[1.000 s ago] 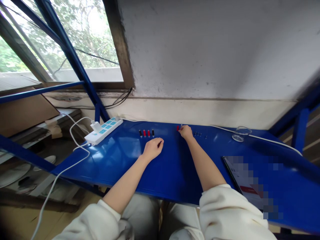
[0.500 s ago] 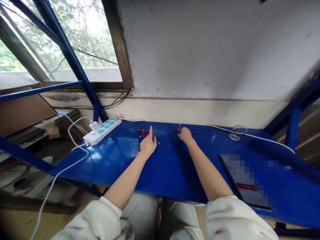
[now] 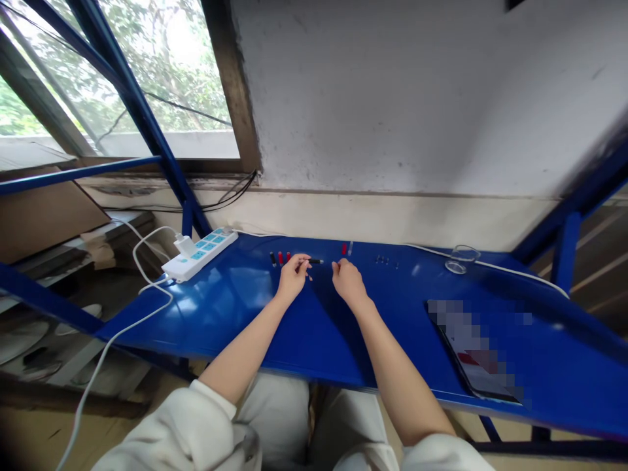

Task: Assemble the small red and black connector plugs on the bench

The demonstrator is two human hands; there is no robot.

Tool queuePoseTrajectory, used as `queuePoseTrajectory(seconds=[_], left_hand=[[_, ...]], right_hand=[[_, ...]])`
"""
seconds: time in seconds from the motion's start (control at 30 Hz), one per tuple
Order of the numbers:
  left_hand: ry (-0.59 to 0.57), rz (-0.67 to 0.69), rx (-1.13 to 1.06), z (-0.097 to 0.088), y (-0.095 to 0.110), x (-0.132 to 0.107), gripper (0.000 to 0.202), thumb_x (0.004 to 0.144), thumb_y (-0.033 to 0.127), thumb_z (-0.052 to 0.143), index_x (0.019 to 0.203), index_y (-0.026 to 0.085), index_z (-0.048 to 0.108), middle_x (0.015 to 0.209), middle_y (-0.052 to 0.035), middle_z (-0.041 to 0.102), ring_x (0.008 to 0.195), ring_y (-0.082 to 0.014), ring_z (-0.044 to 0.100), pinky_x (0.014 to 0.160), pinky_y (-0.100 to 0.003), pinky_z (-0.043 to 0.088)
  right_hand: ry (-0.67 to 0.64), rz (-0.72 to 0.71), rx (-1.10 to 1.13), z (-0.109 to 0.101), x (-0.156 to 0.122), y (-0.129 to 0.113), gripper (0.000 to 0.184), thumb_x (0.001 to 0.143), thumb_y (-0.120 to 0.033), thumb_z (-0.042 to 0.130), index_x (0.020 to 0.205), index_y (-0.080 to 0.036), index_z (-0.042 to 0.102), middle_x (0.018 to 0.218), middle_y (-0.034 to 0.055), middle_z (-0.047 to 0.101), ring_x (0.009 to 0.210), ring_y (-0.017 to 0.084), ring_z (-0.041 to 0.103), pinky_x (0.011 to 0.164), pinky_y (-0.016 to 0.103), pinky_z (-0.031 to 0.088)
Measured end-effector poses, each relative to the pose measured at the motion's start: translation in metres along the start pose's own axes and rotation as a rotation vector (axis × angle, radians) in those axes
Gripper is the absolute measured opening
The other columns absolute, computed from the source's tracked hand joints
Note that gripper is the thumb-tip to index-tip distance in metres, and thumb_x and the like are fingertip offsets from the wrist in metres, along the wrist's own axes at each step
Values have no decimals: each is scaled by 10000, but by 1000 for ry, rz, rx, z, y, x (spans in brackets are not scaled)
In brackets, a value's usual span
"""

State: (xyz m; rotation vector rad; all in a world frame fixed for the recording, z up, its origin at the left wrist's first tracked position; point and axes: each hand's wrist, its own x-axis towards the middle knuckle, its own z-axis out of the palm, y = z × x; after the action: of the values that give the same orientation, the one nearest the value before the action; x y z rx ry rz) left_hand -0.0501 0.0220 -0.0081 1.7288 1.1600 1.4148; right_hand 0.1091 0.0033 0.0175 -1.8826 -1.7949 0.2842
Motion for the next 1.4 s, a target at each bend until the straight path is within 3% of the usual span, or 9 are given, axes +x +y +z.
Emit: queuePoseTrajectory(seconds=[0.17,0.33,0.47,0.9,1.2,1.4], left_hand=[[-69,-40,-268,3,4,-1,163,800,235,478,916,146,549,711,-23,592,523,-69,517,530,-199,442],[-83,-75,-343,2,13,-6,186,786,278,504,913,149,544,716,-20,594,521,-67,524,513,-193,414],[-92,-105,-354,1,19,-8,258,741,320,566,940,158,533,774,-22,597,514,-72,554,464,-179,382],[-143,-183,-432,-1,20,-7,302,732,338,577,934,126,502,821,-58,623,420,-79,560,408,-182,372],[-177,-121,-350,3,15,-8,227,818,385,454,885,171,424,685,27,554,376,-42,492,384,-159,340],[-214,-165,-306,3,15,-9,260,854,427,368,789,176,390,595,45,519,366,-42,472,396,-155,333]], right_hand=[[-52,-18,467,13,-5,-2,465,857,-535,245,696,-185,505,609,32,572,526,133,533,531,246,391],[-46,-48,794,17,-5,-4,456,770,-609,389,604,-190,462,475,-34,430,376,83,387,397,223,310],[-52,-47,932,14,-7,-8,445,746,-609,434,603,-188,449,475,-41,400,363,72,359,361,213,263],[24,-227,851,12,-9,-5,388,792,-546,424,666,-184,483,519,-43,427,430,72,379,438,209,317],[49,-228,778,15,-8,-3,408,788,-571,399,690,-189,506,540,-23,449,472,95,402,453,213,328],[34,-234,724,13,-10,-5,413,783,-576,398,685,-191,509,559,-15,473,496,104,418,469,216,334]])
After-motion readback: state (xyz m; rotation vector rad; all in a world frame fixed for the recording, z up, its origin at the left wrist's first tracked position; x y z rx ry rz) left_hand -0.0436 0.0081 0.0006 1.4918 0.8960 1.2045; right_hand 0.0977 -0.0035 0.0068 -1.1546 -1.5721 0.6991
